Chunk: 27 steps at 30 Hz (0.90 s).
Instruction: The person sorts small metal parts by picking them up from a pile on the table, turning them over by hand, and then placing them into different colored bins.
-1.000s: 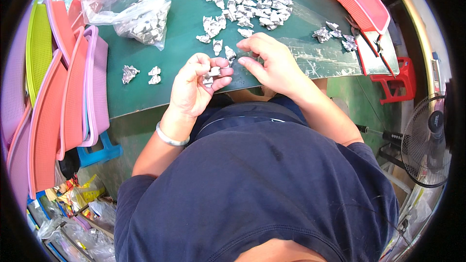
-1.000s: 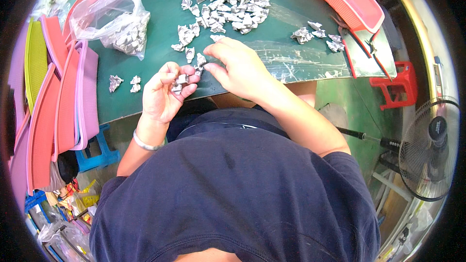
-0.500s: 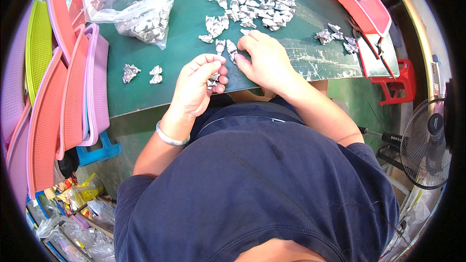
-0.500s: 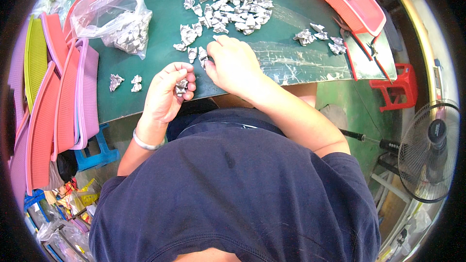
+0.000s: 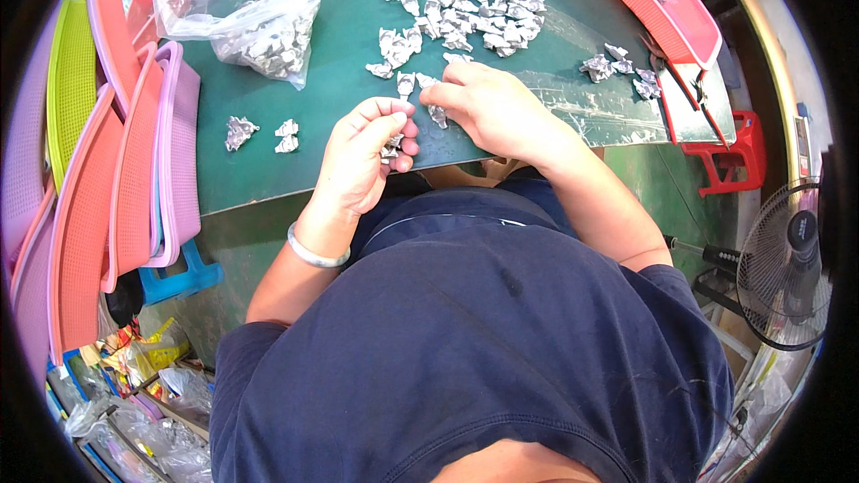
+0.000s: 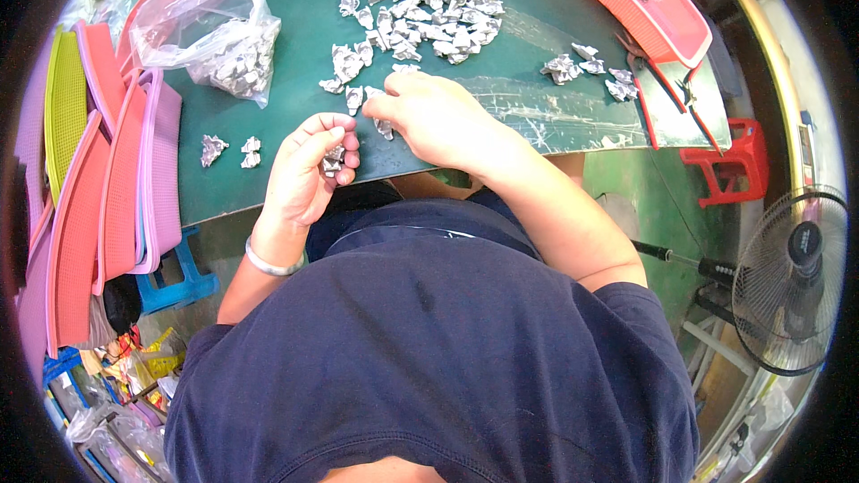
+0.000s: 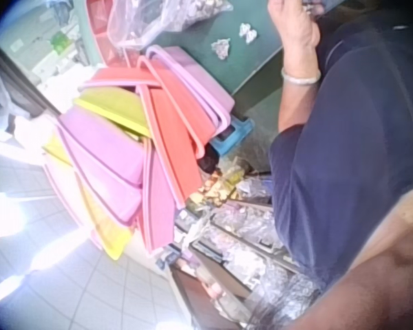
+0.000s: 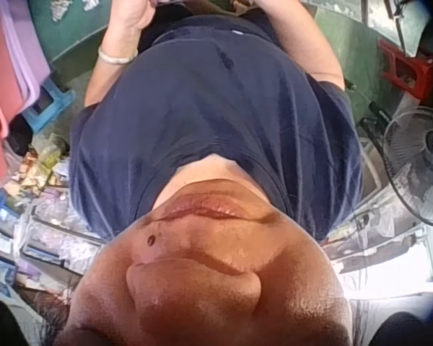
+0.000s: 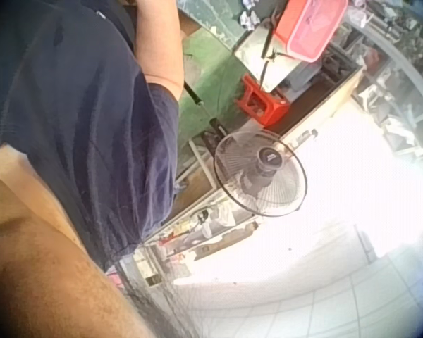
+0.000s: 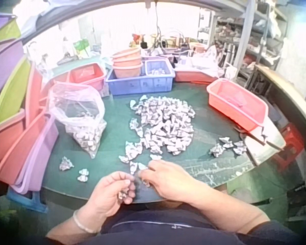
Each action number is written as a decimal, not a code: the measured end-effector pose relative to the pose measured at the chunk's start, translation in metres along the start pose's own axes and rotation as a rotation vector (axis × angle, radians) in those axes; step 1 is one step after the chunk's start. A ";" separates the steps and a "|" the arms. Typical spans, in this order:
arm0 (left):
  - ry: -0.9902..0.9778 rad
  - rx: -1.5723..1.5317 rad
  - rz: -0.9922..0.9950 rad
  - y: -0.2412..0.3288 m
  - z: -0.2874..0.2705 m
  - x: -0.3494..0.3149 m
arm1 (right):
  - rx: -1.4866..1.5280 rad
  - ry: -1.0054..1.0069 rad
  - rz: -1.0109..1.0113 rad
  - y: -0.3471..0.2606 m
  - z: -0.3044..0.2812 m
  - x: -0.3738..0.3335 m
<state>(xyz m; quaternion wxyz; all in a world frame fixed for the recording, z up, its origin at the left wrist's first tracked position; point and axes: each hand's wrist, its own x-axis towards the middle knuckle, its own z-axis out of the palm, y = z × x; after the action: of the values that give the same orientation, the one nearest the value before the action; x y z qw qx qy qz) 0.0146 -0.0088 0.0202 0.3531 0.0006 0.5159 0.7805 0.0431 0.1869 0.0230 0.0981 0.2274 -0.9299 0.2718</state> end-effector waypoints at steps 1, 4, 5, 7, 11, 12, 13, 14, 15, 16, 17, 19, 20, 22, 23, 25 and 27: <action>0.004 -0.001 0.002 0.000 0.000 0.000 | 0.003 0.004 -0.001 0.000 -0.002 0.000; 0.009 -0.001 0.013 0.000 -0.001 -0.001 | 0.016 0.048 -0.004 0.001 -0.003 -0.002; 0.010 0.000 0.016 -0.001 -0.002 -0.001 | 0.036 0.073 -0.004 0.001 -0.002 -0.003; 0.015 0.023 0.006 0.001 0.000 -0.001 | 0.075 0.124 -0.004 0.002 0.001 -0.006; -0.009 0.106 0.011 0.001 0.001 0.000 | 0.159 0.085 0.076 -0.007 -0.009 -0.007; -0.011 0.102 0.013 0.000 0.002 0.000 | 0.161 0.089 0.077 -0.008 -0.010 -0.008; -0.013 0.098 0.016 0.000 0.004 0.000 | 0.163 0.092 0.077 -0.009 -0.011 -0.008; -0.015 0.093 0.018 0.000 0.006 0.000 | 0.167 0.107 0.062 -0.009 -0.011 -0.008; -0.016 0.096 0.024 0.001 0.007 0.000 | 0.169 0.122 0.048 -0.009 -0.011 -0.009; -0.017 0.099 0.029 0.001 0.008 0.000 | 0.172 0.137 0.033 -0.009 -0.011 -0.009; -0.019 0.101 0.035 0.001 0.008 0.001 | 0.172 0.154 0.031 -0.009 -0.011 -0.009; -0.006 0.117 0.053 0.001 0.011 0.000 | 0.173 0.189 0.024 -0.009 -0.010 -0.010; 0.000 0.126 0.062 0.001 0.012 0.000 | 0.187 0.194 0.033 -0.009 -0.010 -0.010; -0.003 0.157 0.109 0.000 0.014 0.000 | 0.215 0.205 0.051 -0.009 -0.011 -0.011; -0.005 0.172 0.133 0.000 0.014 -0.001 | 0.222 0.219 0.044 -0.009 -0.011 -0.011; -0.007 0.245 0.175 0.000 0.016 -0.001 | 0.235 0.246 0.033 -0.009 -0.010 -0.011; -0.008 0.311 0.215 0.001 0.017 -0.003 | 0.237 0.280 0.012 -0.008 -0.009 -0.011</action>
<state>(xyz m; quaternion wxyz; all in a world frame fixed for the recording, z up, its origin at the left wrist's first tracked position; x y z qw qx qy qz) 0.0225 0.0038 0.0299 0.2653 0.1132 0.6259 0.7246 0.0571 0.1903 0.0305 0.1977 0.1917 -0.8700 0.4090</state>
